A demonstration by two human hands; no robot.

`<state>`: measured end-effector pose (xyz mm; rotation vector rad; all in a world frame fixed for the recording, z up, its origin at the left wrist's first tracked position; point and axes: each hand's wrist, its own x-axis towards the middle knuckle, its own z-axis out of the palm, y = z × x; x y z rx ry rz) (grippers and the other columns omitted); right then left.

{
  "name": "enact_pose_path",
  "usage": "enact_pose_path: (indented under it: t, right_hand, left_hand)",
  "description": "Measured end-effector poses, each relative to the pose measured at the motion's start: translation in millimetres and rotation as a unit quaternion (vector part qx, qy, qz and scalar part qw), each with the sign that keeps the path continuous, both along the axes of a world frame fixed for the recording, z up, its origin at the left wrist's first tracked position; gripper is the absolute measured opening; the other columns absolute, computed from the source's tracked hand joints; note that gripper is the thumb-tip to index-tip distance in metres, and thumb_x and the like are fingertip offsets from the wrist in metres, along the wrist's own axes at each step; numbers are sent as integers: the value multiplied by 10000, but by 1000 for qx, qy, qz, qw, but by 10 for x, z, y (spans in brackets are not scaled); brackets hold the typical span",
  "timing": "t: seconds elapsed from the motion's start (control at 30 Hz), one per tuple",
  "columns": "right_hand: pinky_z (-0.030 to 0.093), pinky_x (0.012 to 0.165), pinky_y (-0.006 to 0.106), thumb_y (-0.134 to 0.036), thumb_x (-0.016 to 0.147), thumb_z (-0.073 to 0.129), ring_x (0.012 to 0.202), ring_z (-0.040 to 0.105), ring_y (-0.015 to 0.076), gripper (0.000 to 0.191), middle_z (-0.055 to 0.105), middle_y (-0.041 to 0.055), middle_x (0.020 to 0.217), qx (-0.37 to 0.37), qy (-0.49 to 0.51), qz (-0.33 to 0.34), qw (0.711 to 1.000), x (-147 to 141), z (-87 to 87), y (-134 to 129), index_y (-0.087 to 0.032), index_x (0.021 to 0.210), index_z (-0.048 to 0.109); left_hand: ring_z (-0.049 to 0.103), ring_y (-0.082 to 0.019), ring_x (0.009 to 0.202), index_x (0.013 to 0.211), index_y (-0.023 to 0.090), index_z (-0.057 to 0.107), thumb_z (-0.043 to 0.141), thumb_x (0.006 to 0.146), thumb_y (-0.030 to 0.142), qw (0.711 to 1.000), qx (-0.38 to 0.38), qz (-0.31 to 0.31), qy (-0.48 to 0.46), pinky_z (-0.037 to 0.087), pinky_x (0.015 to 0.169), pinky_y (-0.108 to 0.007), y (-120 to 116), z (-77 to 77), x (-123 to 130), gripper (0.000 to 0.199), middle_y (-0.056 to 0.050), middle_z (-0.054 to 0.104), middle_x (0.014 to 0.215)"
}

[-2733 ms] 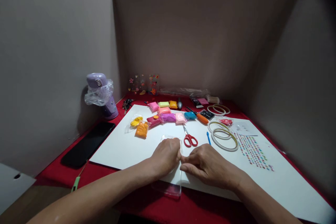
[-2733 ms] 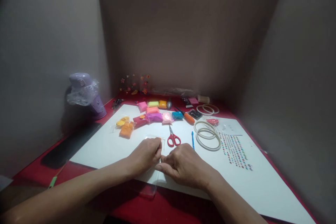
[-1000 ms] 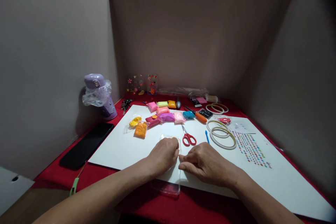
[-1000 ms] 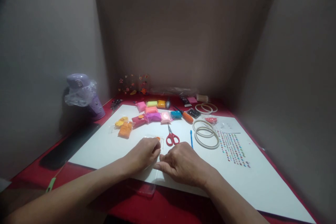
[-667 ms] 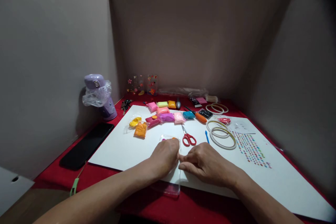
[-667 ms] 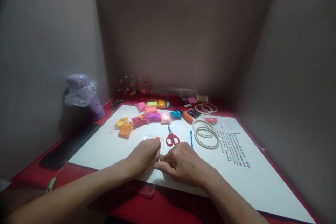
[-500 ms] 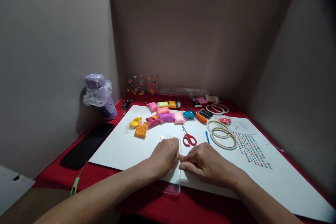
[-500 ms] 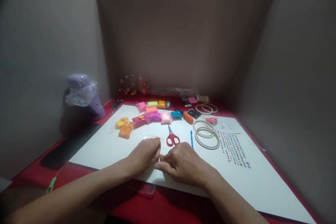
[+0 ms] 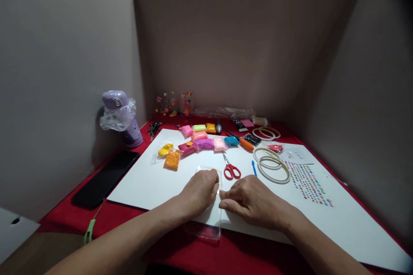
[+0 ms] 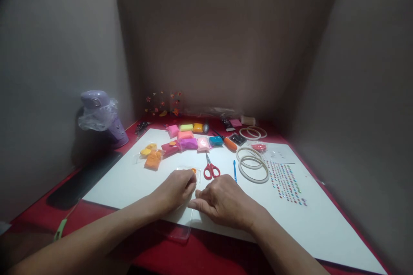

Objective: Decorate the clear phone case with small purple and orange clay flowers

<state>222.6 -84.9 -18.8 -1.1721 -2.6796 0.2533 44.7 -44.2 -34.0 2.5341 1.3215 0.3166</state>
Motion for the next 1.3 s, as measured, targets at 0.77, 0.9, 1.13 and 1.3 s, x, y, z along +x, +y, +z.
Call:
enact_pose_path:
  t: [0.77, 0.9, 1.13, 1.3]
  right_hand:
    - [265, 558, 244, -475, 973, 344, 488, 432, 80, 543, 622, 27, 550, -9, 16, -3, 1000, -6, 3, 21, -158, 624, 614]
    - [262, 558, 243, -467, 970, 359, 485, 412, 77, 527, 617, 18, 549, -4, 14, -1, 1000, -6, 3, 11, -160, 613, 594]
    - [266, 563, 242, -462, 974, 347, 495, 431, 78, 523, 618, 18, 557, -1, 1, -4, 1000, 0, 5, -3, -156, 604, 555]
    - [272, 568, 242, -474, 976, 329, 503, 451, 84, 531, 621, 20, 562, -1, -1, -2, 1000, -2, 8, 7, -158, 609, 548]
  left_hand:
    - [605, -235, 703, 873, 150, 582, 484, 809, 163, 997, 16, 23, 65, 351, 569, -290, -35, -34, 82, 118, -90, 651, 772]
    - [593, -222, 696, 849, 154, 578, 474, 810, 164, 998, 18, 26, 62, 336, 571, -290, -47, -2, 72, 112, -87, 646, 777]
    - [553, -187, 687, 829, 163, 557, 437, 815, 138, 998, 25, 27, 49, 324, 580, -277, -46, -25, 38, 123, -62, 617, 773]
    - [531, -169, 667, 804, 170, 548, 417, 815, 131, 998, 29, 25, 41, 323, 577, -267, -41, -49, 23, 137, -47, 599, 754]
